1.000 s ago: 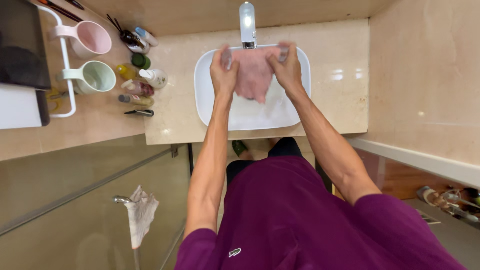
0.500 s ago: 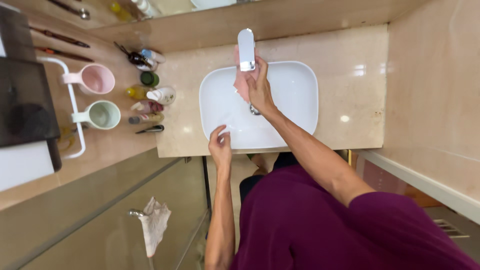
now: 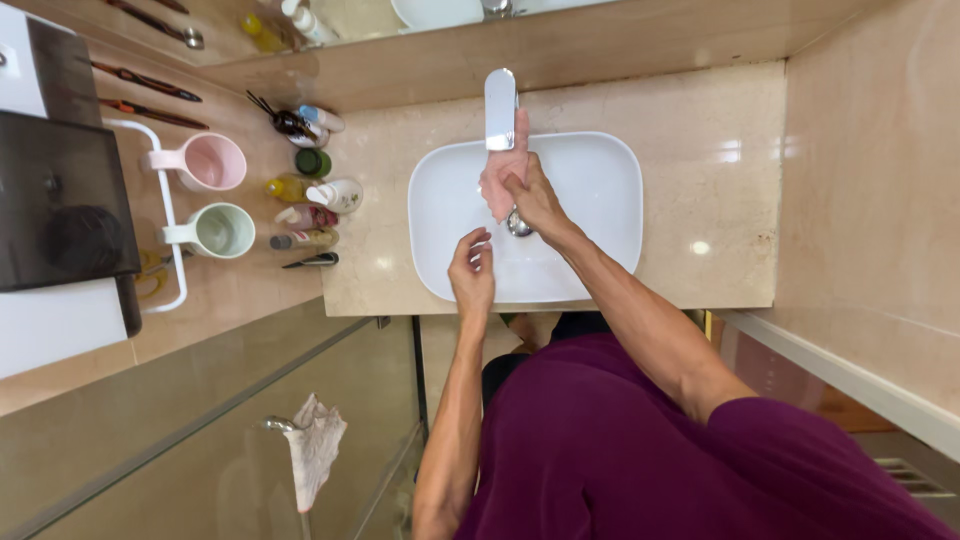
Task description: The person kneels on the bathroom floor and wipes the sink basin and surrounding countertop with a cloth. They rinse the cloth under the faucet and continue wiping the sink and faucet area.
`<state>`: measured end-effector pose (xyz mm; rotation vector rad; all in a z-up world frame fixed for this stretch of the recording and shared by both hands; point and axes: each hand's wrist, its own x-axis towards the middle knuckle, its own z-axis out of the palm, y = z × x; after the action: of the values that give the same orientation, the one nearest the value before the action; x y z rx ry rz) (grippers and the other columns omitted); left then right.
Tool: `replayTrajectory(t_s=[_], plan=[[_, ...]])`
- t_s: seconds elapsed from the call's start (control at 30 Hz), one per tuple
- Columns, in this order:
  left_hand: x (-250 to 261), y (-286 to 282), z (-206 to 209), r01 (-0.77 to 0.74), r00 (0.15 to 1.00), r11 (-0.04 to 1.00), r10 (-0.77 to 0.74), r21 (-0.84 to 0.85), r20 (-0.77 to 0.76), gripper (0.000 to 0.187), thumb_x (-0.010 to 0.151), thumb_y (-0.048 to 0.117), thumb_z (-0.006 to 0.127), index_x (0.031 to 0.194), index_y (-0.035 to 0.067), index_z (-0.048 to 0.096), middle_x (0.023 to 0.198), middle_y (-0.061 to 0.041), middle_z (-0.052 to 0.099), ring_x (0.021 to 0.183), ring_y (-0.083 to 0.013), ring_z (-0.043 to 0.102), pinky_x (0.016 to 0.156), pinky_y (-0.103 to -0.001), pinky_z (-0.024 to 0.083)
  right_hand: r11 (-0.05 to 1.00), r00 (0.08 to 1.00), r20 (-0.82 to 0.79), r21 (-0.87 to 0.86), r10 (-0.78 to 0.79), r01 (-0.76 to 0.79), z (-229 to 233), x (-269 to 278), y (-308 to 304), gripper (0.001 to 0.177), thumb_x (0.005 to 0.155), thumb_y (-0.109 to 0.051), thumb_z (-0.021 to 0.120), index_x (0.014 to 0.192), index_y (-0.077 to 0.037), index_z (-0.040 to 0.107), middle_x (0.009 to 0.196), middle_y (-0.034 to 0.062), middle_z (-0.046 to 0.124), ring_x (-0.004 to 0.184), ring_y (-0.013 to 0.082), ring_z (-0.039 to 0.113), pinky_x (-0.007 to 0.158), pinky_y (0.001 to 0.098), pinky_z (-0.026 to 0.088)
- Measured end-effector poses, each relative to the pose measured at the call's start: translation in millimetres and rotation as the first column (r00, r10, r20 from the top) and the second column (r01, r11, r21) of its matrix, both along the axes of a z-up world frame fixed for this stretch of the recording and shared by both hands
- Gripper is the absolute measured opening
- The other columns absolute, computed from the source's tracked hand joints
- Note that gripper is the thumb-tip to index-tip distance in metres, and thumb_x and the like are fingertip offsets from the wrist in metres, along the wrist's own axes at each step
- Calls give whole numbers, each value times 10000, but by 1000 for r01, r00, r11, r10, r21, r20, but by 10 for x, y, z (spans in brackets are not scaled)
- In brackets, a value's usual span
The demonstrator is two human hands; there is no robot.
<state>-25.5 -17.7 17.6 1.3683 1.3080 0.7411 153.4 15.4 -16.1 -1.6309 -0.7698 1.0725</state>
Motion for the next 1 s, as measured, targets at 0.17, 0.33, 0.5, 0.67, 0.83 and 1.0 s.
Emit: replayTrajectory(t_s=[0.17, 0.33, 0.5, 0.67, 0.83, 1.0], plan=[[404, 132, 451, 175, 980, 927, -130, 333, -154, 455, 924, -8, 633, 1375, -36, 578, 1380, -204, 615, 1245, -327, 613, 1007, -396, 505, 995, 991, 114, -62, -69, 76, -22, 92, 398, 562, 1043, -348, 412, 1531, -69, 415, 1125, 177, 715, 986, 251, 699, 862, 390, 534], [511, 107, 549, 262, 950, 902, -179, 343, -256, 493, 904, -2, 631, 1386, -62, 548, 1479, -259, 512, 1330, -387, 546, 1094, -423, 463, 1000, 933, -360, -15, -17, 12, -54, 290, 470, 694, 1116, -502, 395, 1268, 92, 721, 1051, 126, 795, 951, 211, 762, 858, 347, 594], [495, 108, 452, 276, 933, 888, -154, 369, -326, 499, 903, -27, 615, 1397, -66, 563, 1454, -254, 565, 1344, -403, 551, 1127, -428, 453, 967, 959, -268, 254, 92, -22, -1, 98, 2, 471, 1012, -269, 562, 1364, 37, 498, 1183, 118, 665, 1096, 193, 654, 938, 352, 521], [421, 135, 441, 394, 879, 800, -184, 453, -440, 555, 825, -79, 615, 1378, -87, 573, 1436, -287, 564, 1332, -418, 556, 1119, -443, 459, 986, 977, -196, 159, 83, -52, 355, 50, 138, 423, 1006, -249, 535, 1288, 60, 593, 1062, 155, 688, 975, 218, 670, 880, 353, 550], [419, 146, 540, 462, 828, 794, -228, 394, -512, 584, 803, -76, 642, 1380, -109, 563, 1430, -292, 559, 1284, -419, 574, 1088, -444, 475, 985, 953, -283, -164, -105, 60, 536, 143, 376, 557, 1039, -361, 487, 1573, -211, 432, 1006, 244, 760, 877, 390, 757, 780, 446, 589], [428, 118, 503, 463, 830, 729, -157, 504, -536, 582, 771, -80, 654, 1346, -126, 577, 1423, -294, 563, 1290, -426, 565, 1079, -470, 462, 996, 993, -95, -49, 76, -81, 97, 299, 196, 556, 1111, -424, 452, 1389, 34, 604, 1207, 146, 726, 1180, 245, 692, 990, 366, 533]])
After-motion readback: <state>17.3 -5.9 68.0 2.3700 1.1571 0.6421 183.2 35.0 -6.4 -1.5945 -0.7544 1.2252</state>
